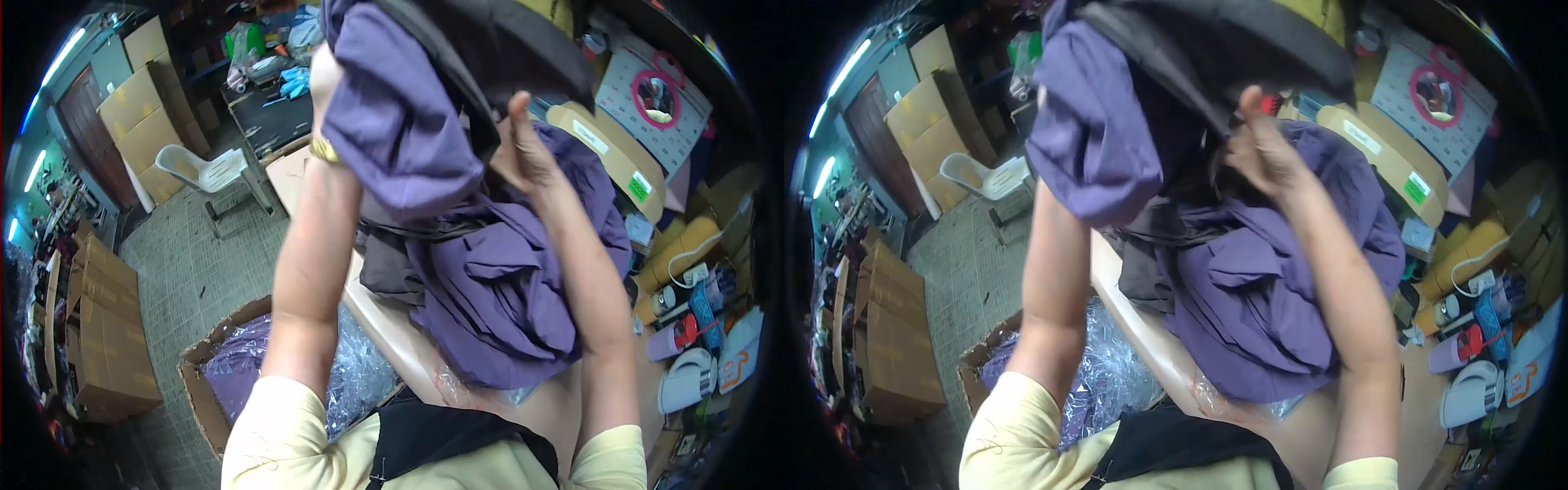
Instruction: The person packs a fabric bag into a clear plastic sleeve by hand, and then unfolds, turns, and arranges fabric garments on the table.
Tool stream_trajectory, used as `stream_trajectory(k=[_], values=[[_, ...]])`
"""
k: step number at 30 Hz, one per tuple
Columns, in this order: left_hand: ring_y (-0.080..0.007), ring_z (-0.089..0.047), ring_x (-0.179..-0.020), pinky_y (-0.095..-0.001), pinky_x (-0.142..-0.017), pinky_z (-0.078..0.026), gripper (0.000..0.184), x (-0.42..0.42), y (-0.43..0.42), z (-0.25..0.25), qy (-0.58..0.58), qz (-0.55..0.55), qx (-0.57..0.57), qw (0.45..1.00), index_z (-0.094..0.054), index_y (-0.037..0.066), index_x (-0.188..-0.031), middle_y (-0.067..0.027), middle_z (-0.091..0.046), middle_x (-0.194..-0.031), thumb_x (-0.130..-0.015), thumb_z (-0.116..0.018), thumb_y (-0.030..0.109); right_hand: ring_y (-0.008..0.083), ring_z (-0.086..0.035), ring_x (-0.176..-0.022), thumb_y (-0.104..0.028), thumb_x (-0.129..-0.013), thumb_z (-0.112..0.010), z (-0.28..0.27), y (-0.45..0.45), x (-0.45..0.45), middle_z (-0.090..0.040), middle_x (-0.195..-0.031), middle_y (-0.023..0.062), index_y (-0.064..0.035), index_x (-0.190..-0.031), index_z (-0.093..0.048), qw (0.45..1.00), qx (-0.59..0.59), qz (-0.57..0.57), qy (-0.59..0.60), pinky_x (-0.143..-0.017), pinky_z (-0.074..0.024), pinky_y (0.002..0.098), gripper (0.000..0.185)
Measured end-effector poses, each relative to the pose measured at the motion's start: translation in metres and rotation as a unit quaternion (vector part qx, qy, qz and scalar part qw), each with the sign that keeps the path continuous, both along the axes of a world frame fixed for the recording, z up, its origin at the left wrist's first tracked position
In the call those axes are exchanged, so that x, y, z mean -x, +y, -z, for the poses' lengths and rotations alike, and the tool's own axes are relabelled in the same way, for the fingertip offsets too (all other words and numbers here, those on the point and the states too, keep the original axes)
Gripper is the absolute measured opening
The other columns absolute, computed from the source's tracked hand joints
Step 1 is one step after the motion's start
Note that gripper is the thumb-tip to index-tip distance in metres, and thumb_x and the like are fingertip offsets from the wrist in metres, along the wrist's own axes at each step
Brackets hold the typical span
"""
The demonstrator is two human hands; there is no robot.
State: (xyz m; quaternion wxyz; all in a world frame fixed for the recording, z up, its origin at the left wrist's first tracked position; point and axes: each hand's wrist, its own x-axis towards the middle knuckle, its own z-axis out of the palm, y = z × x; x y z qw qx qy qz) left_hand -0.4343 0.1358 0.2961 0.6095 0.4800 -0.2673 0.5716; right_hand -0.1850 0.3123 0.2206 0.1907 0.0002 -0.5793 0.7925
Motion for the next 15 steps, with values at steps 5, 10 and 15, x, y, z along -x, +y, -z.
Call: stream_trajectory(k=[5, 10, 15], values=[[-0.0291, -0.063, -0.102, -0.0350, -0.096, -0.049, 0.037, -0.070, -0.025, 0.027, 0.063, -0.365, 0.227, 0.901, -0.057, 0.003, -0.125, -0.0177, -0.061, -0.124, -0.101, -0.038, 0.023, 0.0203, -0.056, -0.117, -0.049, -0.092, -0.058, -0.091, -0.039, -0.037, -0.061, -0.125, 0.0124, -0.0039, -0.130, -0.054, 0.947, 0.009, 0.249, 0.205, -0.103, -0.0403, 0.0352, 0.059], [-0.0131, -0.052, -0.116, -0.0277, -0.103, -0.039, 0.040, -0.132, -0.049, 0.024, 0.274, -0.667, 0.121, 0.682, -0.043, 0.006, -0.142, -0.0062, -0.056, -0.125, -0.104, -0.041, 0.020, 0.0197, -0.057, -0.115, -0.047, -0.092, -0.059, -0.202, -0.057, -0.140, -0.063, -0.122, 0.0105, -0.0040, -0.128, -0.055, 0.839, -0.193, 0.329, 0.388, -0.100, -0.0414, 0.0347, 0.056], [-0.0023, -0.049, -0.080, -0.0174, -0.073, -0.042, 0.038, -0.223, -0.075, -0.003, 0.277, -0.505, -0.014, 0.817, -0.057, 0.003, -0.124, 0.0049, -0.058, -0.097, -0.090, -0.068, 0.013, 0.0192, -0.058, -0.112, -0.044, -0.092, -0.060, -0.235, -0.088, -0.158, -0.064, -0.119, 0.0086, -0.0041, -0.126, -0.057, 0.736, -0.378, 0.360, 0.431, -0.097, -0.0426, 0.0343, 0.053]])
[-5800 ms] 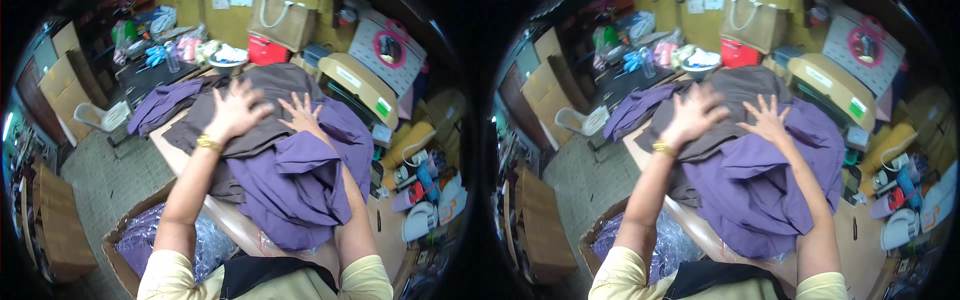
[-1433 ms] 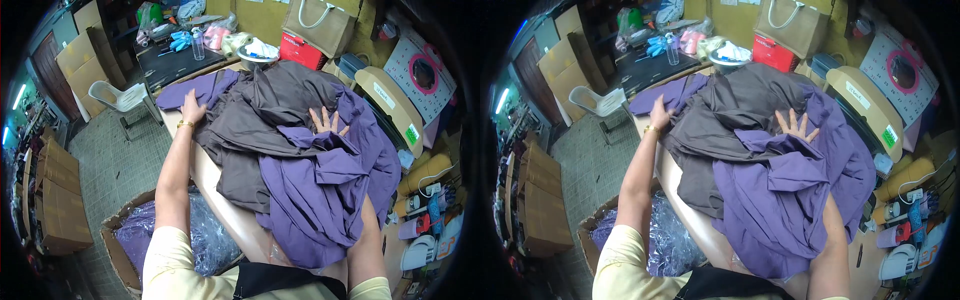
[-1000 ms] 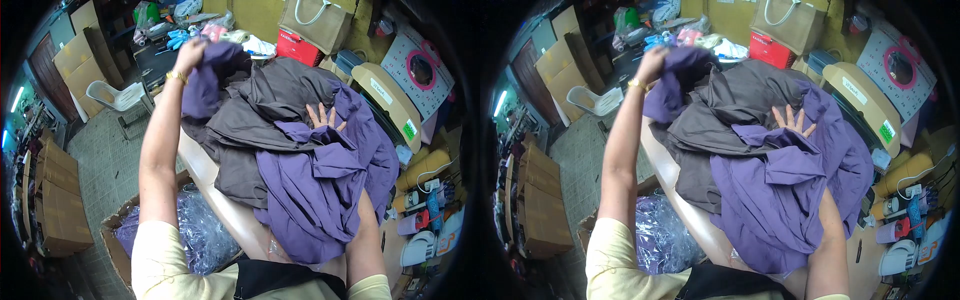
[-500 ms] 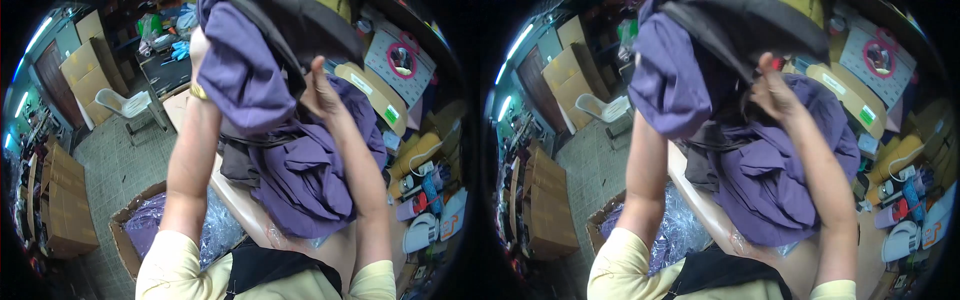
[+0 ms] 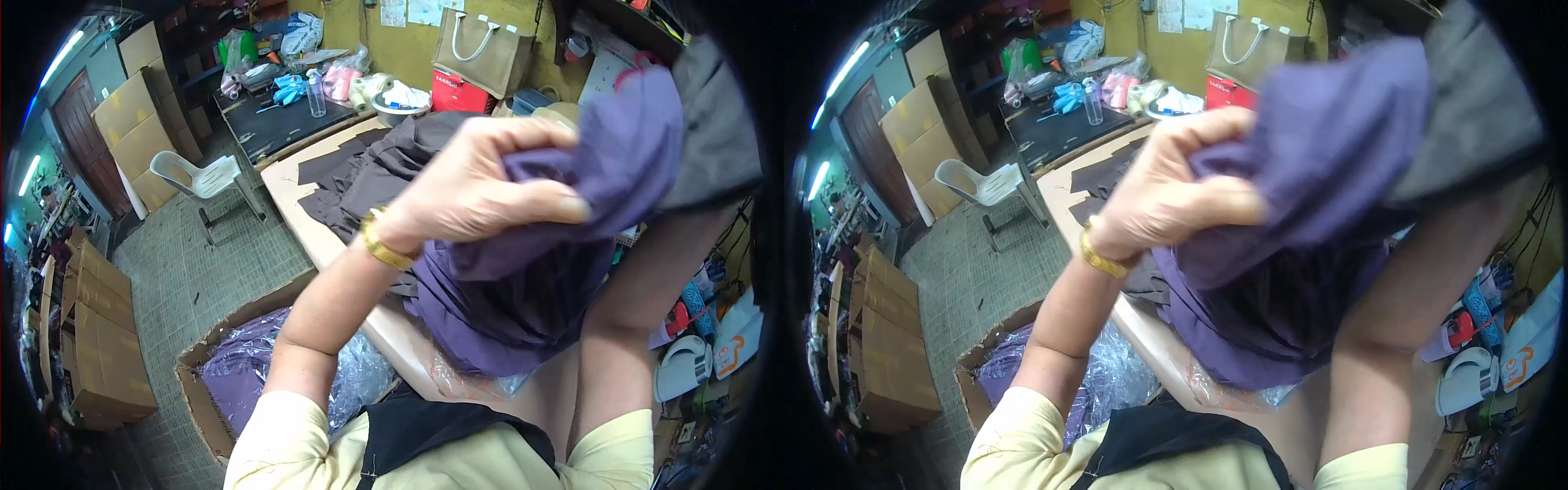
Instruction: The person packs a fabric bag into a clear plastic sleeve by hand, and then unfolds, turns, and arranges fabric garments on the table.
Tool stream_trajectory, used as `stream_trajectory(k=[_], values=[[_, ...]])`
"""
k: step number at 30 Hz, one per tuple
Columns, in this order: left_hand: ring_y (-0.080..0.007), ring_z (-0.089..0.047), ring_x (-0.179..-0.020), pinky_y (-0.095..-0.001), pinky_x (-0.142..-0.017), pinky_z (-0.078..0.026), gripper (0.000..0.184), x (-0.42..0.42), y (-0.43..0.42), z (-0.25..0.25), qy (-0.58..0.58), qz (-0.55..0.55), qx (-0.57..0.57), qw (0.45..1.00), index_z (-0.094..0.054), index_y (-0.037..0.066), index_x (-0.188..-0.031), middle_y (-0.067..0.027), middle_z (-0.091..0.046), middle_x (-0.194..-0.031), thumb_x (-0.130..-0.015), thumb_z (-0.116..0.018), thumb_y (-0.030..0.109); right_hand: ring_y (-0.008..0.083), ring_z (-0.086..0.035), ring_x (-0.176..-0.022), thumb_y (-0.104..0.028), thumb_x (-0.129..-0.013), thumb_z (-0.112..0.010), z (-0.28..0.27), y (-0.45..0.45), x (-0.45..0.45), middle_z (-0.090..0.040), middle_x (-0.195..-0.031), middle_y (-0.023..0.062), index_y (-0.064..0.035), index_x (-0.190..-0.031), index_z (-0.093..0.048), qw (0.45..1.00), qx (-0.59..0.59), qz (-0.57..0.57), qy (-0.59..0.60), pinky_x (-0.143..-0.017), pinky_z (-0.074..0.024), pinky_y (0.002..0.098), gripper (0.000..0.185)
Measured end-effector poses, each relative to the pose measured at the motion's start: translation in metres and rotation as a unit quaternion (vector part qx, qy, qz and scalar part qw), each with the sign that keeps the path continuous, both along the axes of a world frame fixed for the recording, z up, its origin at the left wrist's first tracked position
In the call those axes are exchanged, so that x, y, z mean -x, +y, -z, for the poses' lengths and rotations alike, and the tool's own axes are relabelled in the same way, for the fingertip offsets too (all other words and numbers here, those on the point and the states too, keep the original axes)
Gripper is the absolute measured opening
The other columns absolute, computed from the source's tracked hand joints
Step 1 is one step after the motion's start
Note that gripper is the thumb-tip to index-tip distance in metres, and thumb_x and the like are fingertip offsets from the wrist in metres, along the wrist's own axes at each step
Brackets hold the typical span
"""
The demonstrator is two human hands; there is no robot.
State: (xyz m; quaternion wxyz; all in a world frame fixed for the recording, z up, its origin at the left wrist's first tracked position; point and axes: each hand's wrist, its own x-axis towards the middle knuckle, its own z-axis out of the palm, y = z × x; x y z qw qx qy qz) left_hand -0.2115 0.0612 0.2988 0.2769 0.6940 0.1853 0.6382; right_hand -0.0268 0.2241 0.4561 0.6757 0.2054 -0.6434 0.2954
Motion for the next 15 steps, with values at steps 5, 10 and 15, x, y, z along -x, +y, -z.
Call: stream_trajectory(k=[5, 10, 15], values=[[-0.0029, -0.054, -0.089, -0.0198, -0.079, -0.046, 0.023, -0.037, 0.020, 0.036, -0.306, 0.015, 0.101, 0.946, -0.058, -0.001, -0.115, 0.0015, -0.060, -0.104, -0.099, -0.057, 0.015, 0.0186, -0.059, -0.110, -0.042, -0.092, -0.061, 0.014, 0.048, 0.068, -0.066, -0.116, 0.0067, -0.0042, -0.125, -0.059, 0.944, 0.018, 0.244, -0.223, -0.094, -0.0437, 0.0338, 0.050], [-0.0172, -0.057, -0.116, -0.0320, -0.105, -0.041, 0.035, 0.021, 0.014, 0.147, -0.372, 0.061, 0.246, 0.893, -0.052, 0.001, -0.130, -0.0098, -0.059, -0.126, -0.104, -0.040, 0.022, 0.0159, -0.060, -0.104, -0.031, -0.093, -0.058, 0.071, 0.030, 0.050, -0.066, -0.116, 0.0014, -0.0032, -0.115, -0.065, 0.791, -0.149, 0.417, -0.422, -0.090, -0.0449, 0.0296, 0.036], [-0.0360, -0.056, -0.118, -0.0438, -0.094, -0.053, 0.064, 0.083, -0.006, 0.141, -0.381, 0.071, 0.308, 0.869, -0.034, 0.003, -0.139, -0.0266, -0.047, -0.136, -0.099, -0.041, 0.052, 0.0238, -0.059, -0.111, -0.009, -0.088, -0.063, 0.201, 0.056, -0.090, -0.062, -0.123, 0.0116, 0.0018, -0.121, -0.056, 0.800, -0.041, 0.500, -0.328, -0.098, -0.0440, 0.0355, 0.035]])
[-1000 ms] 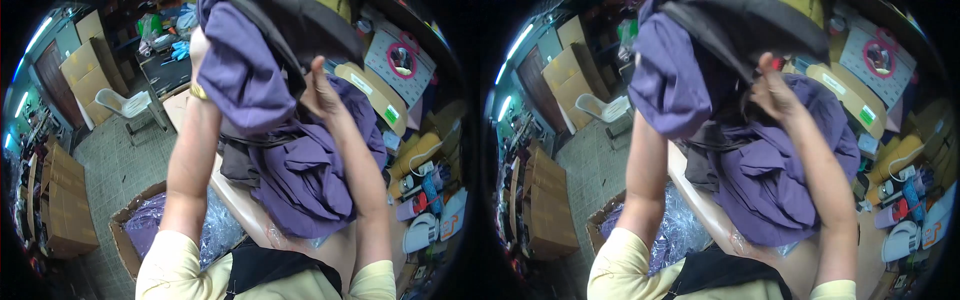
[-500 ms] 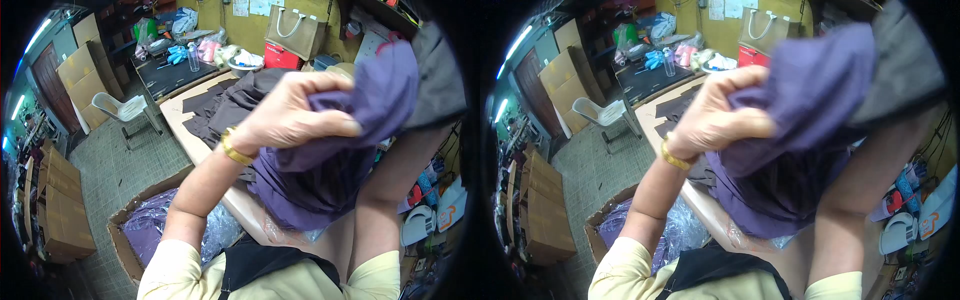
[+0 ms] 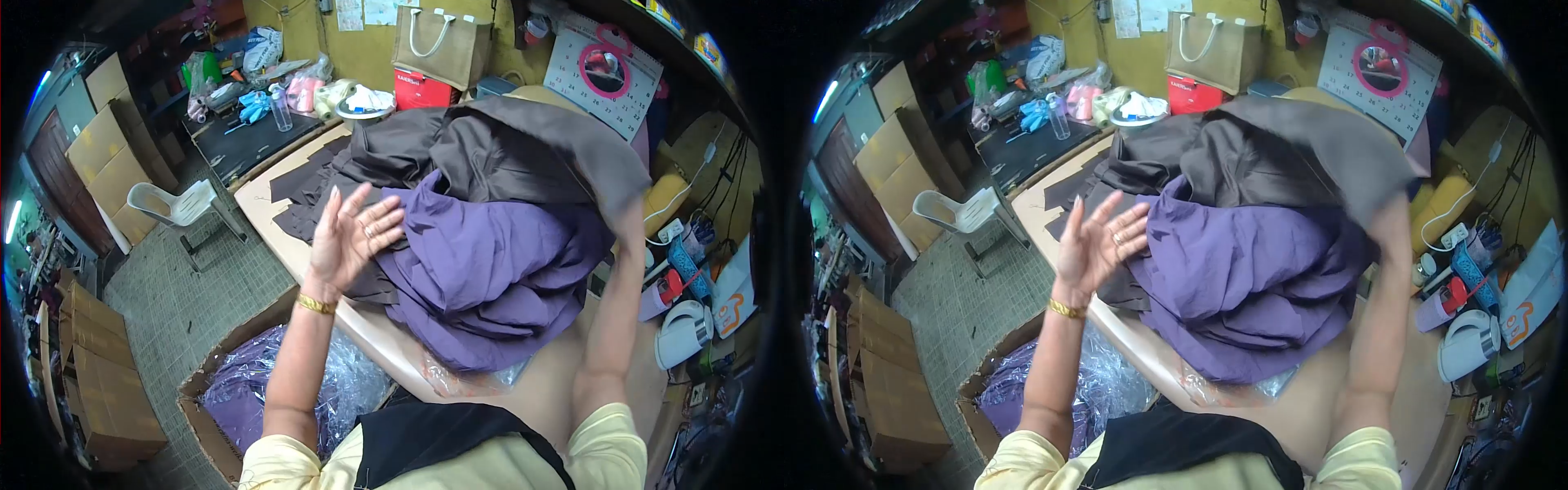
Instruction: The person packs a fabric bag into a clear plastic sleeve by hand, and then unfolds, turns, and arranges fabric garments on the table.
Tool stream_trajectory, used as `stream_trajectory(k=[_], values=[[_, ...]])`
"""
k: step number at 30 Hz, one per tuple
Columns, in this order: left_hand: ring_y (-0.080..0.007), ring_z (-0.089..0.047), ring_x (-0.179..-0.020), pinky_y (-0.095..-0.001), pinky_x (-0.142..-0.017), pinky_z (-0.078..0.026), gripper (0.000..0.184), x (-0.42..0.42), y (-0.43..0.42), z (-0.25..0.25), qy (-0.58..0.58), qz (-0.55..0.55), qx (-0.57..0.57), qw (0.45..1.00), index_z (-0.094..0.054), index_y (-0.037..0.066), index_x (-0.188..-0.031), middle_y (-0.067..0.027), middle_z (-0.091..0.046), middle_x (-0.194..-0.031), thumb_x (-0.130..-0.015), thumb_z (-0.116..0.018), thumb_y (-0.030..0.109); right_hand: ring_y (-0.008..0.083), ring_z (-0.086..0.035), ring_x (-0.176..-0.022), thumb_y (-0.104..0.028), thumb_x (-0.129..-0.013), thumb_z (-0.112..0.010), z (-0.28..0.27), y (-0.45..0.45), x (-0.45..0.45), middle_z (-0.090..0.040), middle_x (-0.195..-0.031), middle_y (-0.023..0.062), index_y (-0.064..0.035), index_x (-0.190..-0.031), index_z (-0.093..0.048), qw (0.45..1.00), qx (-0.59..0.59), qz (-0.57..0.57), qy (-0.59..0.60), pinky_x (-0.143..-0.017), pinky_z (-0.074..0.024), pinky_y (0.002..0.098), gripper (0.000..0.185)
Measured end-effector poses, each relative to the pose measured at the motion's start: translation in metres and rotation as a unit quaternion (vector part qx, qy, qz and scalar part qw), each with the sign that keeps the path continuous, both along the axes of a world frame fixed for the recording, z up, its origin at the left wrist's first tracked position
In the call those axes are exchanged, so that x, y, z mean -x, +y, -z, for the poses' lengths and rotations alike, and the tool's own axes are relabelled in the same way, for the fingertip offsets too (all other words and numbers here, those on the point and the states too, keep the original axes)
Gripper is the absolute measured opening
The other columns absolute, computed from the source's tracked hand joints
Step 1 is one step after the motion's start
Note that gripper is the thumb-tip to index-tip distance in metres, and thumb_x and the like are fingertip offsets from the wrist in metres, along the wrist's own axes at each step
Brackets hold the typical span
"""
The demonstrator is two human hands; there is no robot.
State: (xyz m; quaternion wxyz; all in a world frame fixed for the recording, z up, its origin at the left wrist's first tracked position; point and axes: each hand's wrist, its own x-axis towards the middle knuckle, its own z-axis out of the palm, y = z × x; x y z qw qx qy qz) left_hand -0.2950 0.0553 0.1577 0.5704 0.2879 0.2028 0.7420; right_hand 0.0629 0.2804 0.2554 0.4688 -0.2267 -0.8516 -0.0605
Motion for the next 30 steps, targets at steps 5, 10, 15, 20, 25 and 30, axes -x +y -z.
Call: stream_trajectory(k=[5, 10, 15, 20, 25, 30], values=[[-0.0293, -0.057, -0.117, -0.0378, -0.094, -0.052, 0.055, 0.013, 0.051, -0.039, 0.239, -0.108, -0.041, 0.964, -0.032, 0.005, -0.145, -0.0211, -0.048, -0.137, -0.102, -0.043, 0.038, 0.0199, -0.056, -0.101, -0.013, -0.087, -0.070, 0.085, -0.019, -0.066, -0.059, -0.107, 0.0102, 0.0018, -0.123, -0.051, 0.936, 0.025, 0.216, 0.275, -0.091, -0.0433, 0.0325, 0.043], [-0.0104, -0.062, -0.087, -0.0243, -0.077, -0.050, 0.088, -0.021, 0.128, -0.071, 0.606, -0.172, 0.044, 0.775, -0.031, -0.006, -0.145, -0.0080, -0.070, -0.096, -0.080, -0.074, 0.035, 0.0204, -0.057, -0.099, -0.027, -0.093, -0.066, 0.143, -0.021, -0.056, -0.063, -0.111, 0.0108, 0.0023, -0.129, -0.050, 0.868, 0.392, 0.036, 0.303, -0.092, -0.0432, 0.0323, 0.049], [-0.0029, -0.054, -0.072, -0.0212, -0.066, -0.046, 0.014, -0.091, 0.109, -0.095, 0.473, -0.257, -0.173, 0.825, -0.069, 0.000, -0.091, 0.0011, -0.065, -0.078, -0.087, -0.067, 0.012, 0.0185, -0.059, -0.095, -0.015, -0.091, -0.064, 0.100, -0.010, -0.058, -0.067, -0.108, 0.0111, 0.0019, -0.116, -0.063, 0.923, 0.204, 0.153, 0.288, -0.089, -0.0456, 0.0322, 0.030], [-0.0152, -0.058, -0.066, -0.0252, -0.058, -0.045, 0.012, -0.085, 0.042, -0.118, 0.427, -0.565, -0.403, 0.579, -0.066, 0.003, -0.090, -0.0054, -0.057, -0.073, -0.081, -0.065, -0.005, 0.0269, -0.063, -0.106, -0.019, -0.095, -0.054, 0.003, 0.018, -0.102, -0.065, -0.121, 0.0177, -0.0002, -0.126, -0.058, 0.905, 0.026, 0.289, 0.310, -0.093, -0.0453, 0.0388, 0.037], [-0.0072, -0.054, -0.063, -0.0255, -0.056, -0.046, 0.015, -0.013, 0.037, -0.053, 0.544, -0.434, -0.182, 0.694, -0.068, 0.003, -0.100, -0.0028, -0.061, -0.075, -0.086, -0.065, 0.003, 0.0284, -0.061, -0.109, -0.013, -0.095, -0.054, -0.023, -0.013, 0.002, -0.059, -0.123, 0.0137, -0.0082, -0.130, -0.053, 0.937, 0.047, 0.334, -0.086, -0.095, -0.0439, 0.0376, 0.035], [-0.0250, -0.069, -0.081, -0.0338, -0.076, -0.053, 0.020, 0.193, 0.076, 0.075, 0.432, -0.648, 0.080, 0.622, -0.068, 0.001, -0.100, -0.0142, -0.071, -0.087, -0.093, -0.050, 0.005, 0.0301, -0.036, -0.137, -0.021, -0.086, -0.062, 0.054, -0.047, 0.111, -0.043, -0.146, 0.0108, -0.0116, -0.136, -0.050, 0.973, 0.088, 0.016, -0.213, -0.108, -0.0275, 0.0608, 0.052]])
